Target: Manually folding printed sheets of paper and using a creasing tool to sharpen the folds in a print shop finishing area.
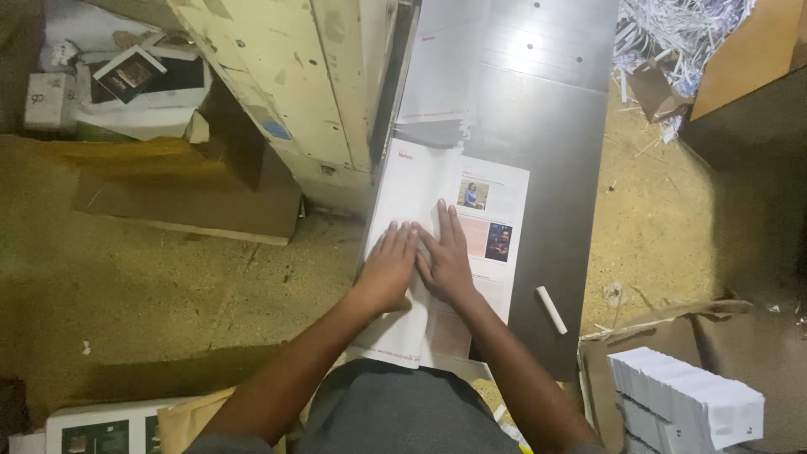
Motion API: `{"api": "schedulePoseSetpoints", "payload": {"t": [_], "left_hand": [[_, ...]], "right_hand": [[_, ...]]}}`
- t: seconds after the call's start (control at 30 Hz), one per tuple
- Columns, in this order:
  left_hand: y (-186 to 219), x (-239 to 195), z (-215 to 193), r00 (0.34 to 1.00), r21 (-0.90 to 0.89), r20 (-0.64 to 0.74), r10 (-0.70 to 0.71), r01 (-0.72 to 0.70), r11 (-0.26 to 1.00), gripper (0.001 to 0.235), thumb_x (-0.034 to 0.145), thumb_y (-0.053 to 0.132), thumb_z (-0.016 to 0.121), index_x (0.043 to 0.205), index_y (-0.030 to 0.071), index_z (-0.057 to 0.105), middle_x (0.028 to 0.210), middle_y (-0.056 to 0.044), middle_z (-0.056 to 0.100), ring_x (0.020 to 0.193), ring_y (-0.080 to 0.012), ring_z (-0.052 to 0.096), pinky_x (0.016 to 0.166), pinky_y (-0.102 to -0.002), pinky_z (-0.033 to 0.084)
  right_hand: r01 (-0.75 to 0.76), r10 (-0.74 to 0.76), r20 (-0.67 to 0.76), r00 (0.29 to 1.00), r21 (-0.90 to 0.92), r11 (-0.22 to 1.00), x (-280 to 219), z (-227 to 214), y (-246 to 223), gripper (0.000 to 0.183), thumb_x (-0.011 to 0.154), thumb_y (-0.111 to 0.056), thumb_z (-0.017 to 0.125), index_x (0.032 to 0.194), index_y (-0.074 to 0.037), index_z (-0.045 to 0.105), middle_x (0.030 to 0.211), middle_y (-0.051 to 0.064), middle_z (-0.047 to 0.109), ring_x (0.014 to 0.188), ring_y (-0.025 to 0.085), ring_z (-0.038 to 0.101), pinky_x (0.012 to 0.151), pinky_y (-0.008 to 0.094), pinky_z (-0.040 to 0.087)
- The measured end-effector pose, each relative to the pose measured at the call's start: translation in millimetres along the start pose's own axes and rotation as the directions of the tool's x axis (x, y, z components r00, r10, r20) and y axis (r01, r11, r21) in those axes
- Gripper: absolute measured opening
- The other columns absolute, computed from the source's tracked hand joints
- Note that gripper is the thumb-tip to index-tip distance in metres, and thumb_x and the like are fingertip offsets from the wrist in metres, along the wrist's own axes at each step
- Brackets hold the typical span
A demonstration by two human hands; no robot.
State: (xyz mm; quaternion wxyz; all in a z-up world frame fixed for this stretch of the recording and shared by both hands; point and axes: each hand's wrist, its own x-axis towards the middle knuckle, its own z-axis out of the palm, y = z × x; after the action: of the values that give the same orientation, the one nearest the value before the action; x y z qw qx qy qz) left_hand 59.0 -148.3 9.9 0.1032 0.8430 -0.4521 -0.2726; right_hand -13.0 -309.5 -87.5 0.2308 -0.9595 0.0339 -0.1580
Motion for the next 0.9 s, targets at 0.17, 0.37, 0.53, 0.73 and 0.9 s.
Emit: {"api": "schedulePoseSetpoints", "payload": {"t": [0.17,0.37,0.53,0.73,0.9], "left_hand": [[2,-2,5,0.994,0.127,0.094,-0.058,0.046,0.991,0.15,0.044,0.03,0.108,0.159,-0.012,0.021,0.169,-0.034,0.015,0.158,-0.0514,0.01,0.127,-0.058,0.021],[-4,6,23,0.998,0.256,0.063,-0.026,0.009,0.967,0.158,0.039,0.04,0.111,0.158,-0.012,0.022,0.168,-0.035,0.018,0.155,-0.0521,0.015,0.125,-0.057,0.025],[-1,7,9,0.981,0.239,0.184,-0.061,0.016,0.971,0.153,0.049,0.035,0.11,0.159,-0.015,0.016,0.168,-0.039,0.009,0.157,-0.0543,0.005,0.125,-0.062,0.019],[2,11,3,0.964,0.28,0.251,-0.092,0.019,0.96,0.149,0.054,0.034,0.109,0.159,-0.015,0.015,0.168,-0.041,0.007,0.157,-0.0552,0.004,0.124,-0.064,0.019],[9,12,-2,0.932,0.37,0.334,-0.143,0.01,0.929,0.15,0.065,0.04,0.104,0.16,-0.015,0.003,0.169,-0.039,-0.004,0.157,-0.0553,-0.003,0.124,-0.063,0.017]], "right_hand": [[-0.064,0.069,0.081,0.994,-0.062,0.996,3,-4,-5,0.055,0.092,-0.038,0.066,0.146,-0.028,0.061,0.173,0.021,0.02,0.156,0.051,0.021,0.124,0.057,0.028],[-0.163,0.169,-0.072,0.983,0.082,0.983,-58,-35,73,0.042,0.105,-0.032,0.05,0.144,-0.028,0.065,0.156,0.014,0.053,0.148,0.041,0.043,0.118,0.05,0.036],[-0.781,0.783,-0.099,0.614,-0.222,0.584,-144,-96,95,0.062,0.088,-0.022,0.081,0.146,-0.014,0.061,0.135,0.014,0.061,0.128,0.035,0.059,0.106,0.05,0.047],[-0.79,0.766,-0.311,0.563,0.071,0.609,-173,-79,83,0.017,0.098,-0.002,0.069,0.114,-0.007,0.074,0.107,0.008,0.064,0.105,0.028,0.067,0.093,0.038,0.057],[-0.455,0.511,-0.091,0.855,0.344,0.822,-121,-53,-53,0.002,0.093,-0.01,0.068,0.093,-0.01,0.07,0.092,0.007,0.061,0.085,0.022,0.061,0.076,0.034,0.051]]}}
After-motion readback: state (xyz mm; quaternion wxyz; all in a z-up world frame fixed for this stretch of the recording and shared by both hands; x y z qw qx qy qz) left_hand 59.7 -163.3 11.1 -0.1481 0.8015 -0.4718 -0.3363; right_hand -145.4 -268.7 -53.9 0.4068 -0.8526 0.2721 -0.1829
